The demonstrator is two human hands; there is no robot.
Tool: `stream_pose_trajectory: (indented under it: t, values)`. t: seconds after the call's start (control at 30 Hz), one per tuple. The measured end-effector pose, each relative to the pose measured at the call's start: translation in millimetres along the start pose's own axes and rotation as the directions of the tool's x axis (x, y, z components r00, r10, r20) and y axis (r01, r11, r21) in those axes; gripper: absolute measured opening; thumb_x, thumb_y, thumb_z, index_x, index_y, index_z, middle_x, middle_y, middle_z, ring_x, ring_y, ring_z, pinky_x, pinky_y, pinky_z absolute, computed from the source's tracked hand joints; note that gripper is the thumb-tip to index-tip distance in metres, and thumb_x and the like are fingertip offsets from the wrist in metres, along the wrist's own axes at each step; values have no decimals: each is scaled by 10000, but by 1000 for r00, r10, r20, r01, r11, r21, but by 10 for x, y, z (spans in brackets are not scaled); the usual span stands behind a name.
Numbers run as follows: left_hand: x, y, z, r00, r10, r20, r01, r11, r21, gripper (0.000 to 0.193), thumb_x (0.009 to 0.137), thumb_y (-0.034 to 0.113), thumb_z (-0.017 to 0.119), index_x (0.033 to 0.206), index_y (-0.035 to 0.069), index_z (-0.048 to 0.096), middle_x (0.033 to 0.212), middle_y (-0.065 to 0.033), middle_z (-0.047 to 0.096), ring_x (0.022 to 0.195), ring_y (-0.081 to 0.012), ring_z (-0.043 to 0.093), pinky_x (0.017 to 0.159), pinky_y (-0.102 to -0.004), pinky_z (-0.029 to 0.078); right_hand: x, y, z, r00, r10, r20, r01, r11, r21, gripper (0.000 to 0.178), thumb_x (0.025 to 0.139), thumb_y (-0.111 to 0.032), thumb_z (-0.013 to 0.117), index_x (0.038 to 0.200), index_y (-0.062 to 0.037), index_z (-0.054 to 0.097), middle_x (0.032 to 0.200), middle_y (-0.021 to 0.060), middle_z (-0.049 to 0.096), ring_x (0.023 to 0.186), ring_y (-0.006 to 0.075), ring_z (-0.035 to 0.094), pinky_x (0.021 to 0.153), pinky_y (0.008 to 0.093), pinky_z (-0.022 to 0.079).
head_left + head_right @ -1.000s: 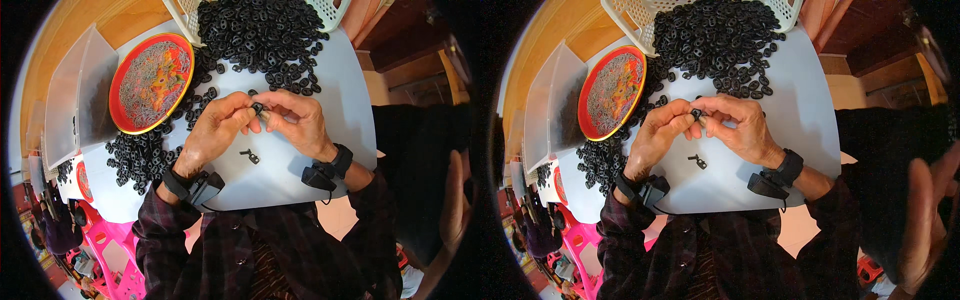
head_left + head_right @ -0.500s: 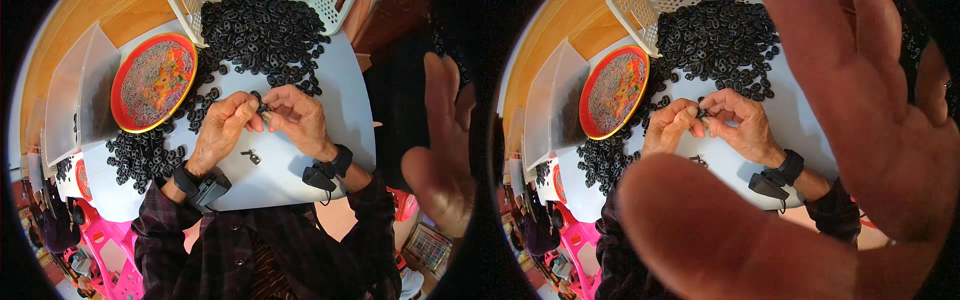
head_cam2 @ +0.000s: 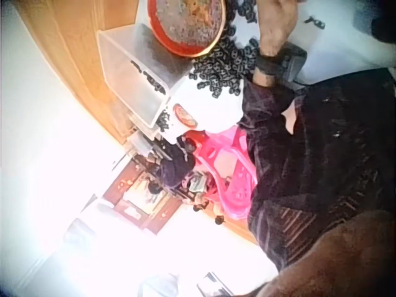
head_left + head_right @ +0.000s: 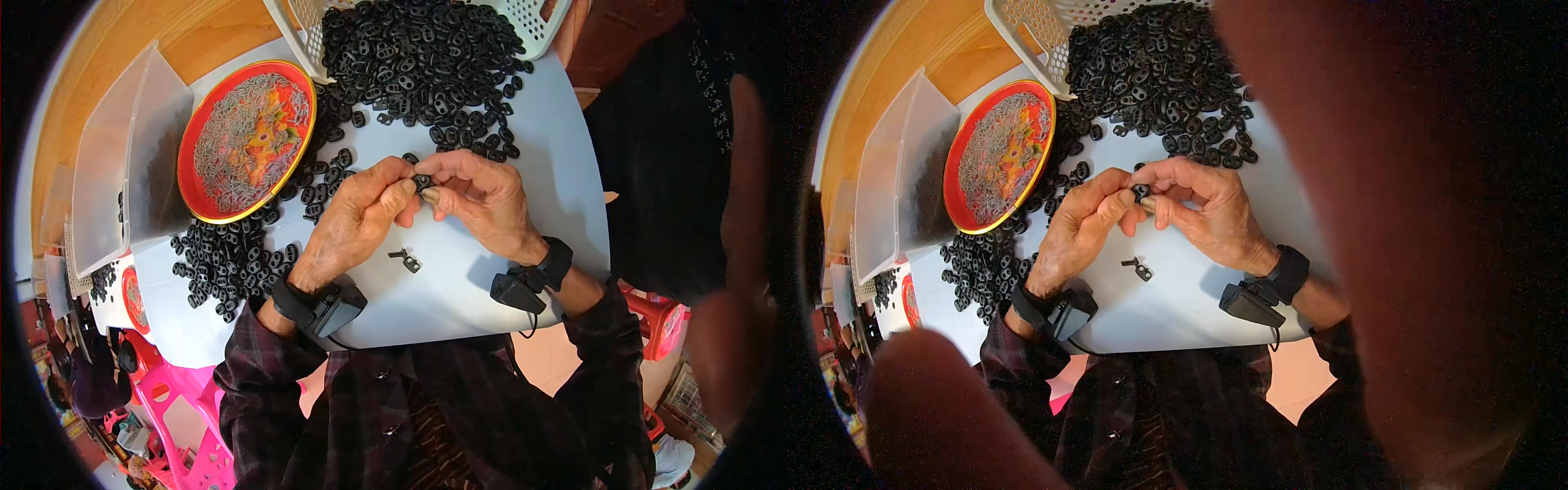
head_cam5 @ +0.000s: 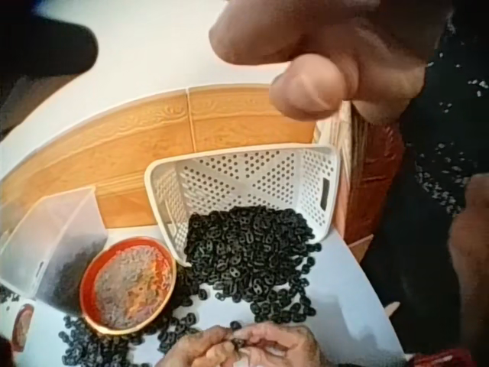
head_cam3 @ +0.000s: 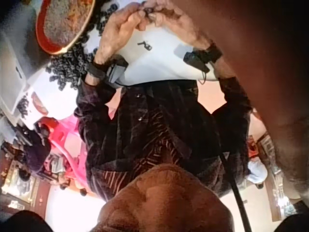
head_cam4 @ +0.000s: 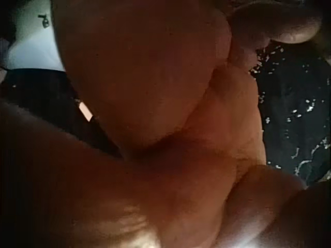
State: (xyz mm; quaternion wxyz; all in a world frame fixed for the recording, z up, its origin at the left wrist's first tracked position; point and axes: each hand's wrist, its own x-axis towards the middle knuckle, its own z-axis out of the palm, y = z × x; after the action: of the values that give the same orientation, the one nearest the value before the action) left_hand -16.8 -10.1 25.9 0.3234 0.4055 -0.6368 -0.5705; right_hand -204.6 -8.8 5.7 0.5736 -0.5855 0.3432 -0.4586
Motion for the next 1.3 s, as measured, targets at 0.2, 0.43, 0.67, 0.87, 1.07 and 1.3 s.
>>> stream_pose_trajectory:
  t: [0.2, 0.43, 0.67, 0.87, 1.07, 1.3]
  values:
    - [-9, 41, -96, 996, -20, 88, 8, 992, 129, 228, 951, 177, 437, 881, -16, 535, 625, -26, 511, 653, -105, 503, 655, -256, 421, -1, -36, -14, 997, 10, 80, -4, 997, -74, 244, 841, 43, 592, 1084, 17, 577, 864, 51, 626, 675, 64, 579, 613, 211, 516]
    - [8, -2, -83, 997, 16, 79, -25, 993, 116, 181, 930, 135, 428, 887, -6, 533, 624, -22, 509, 600, -99, 478, 582, -252, 405, -13, -19, 5, 998, 9, 64, -7, 1000, -22, 290, 834, 50, 597, 1117, 25, 541, 870, 64, 616, 701, 74, 590, 638, 226, 525]
    - [15, 2, -138, 991, -32, 130, 32, 999, 7, 228, 954, 186, 427, 916, 1, 554, 629, -5, 530, 609, -78, 484, 603, -230, 416, 12, -81, -9, 989, -87, 116, 114, 959, -260, 362, 745, 9, 715, 1087, -15, 598, 856, 40, 629, 721, 84, 589, 651, 223, 499]
    - [2, -83, -112, 985, -53, 162, 80, 983, -168, 285, 975, 249, 421, 929, 4, 558, 627, -10, 533, 601, -80, 485, 604, -232, 419, 24, -38, -21, 981, -166, 99, 189, 931, -313, 334, 714, 3, 724, 1032, -39, 630, 788, 23, 621, 679, 86, 588, 639, 235, 502]
    - [10, -37, -119, 984, -3, 176, -1, 1000, 19, 326, 982, 284, 397, 904, 6, 549, 594, -17, 494, 566, -98, 486, 565, -249, 422, 12, -22, -40, 990, -109, 92, 129, 961, -246, 360, 691, 4, 760, 1027, -27, 634, 886, 38, 639, 710, 90, 570, 655, 226, 484]
    - [13, 17, -151, 980, 9, 200, -43, 984, 171, 313, 968, 280, 421, 809, 25, 508, 582, -18, 456, 546, -112, 456, 531, -268, 394, 17, -30, -36, 990, -94, 102, 118, 958, -262, 315, 676, 2, 775, 959, -31, 639, 842, 22, 641, 703, 70, 563, 630, 211, 471]
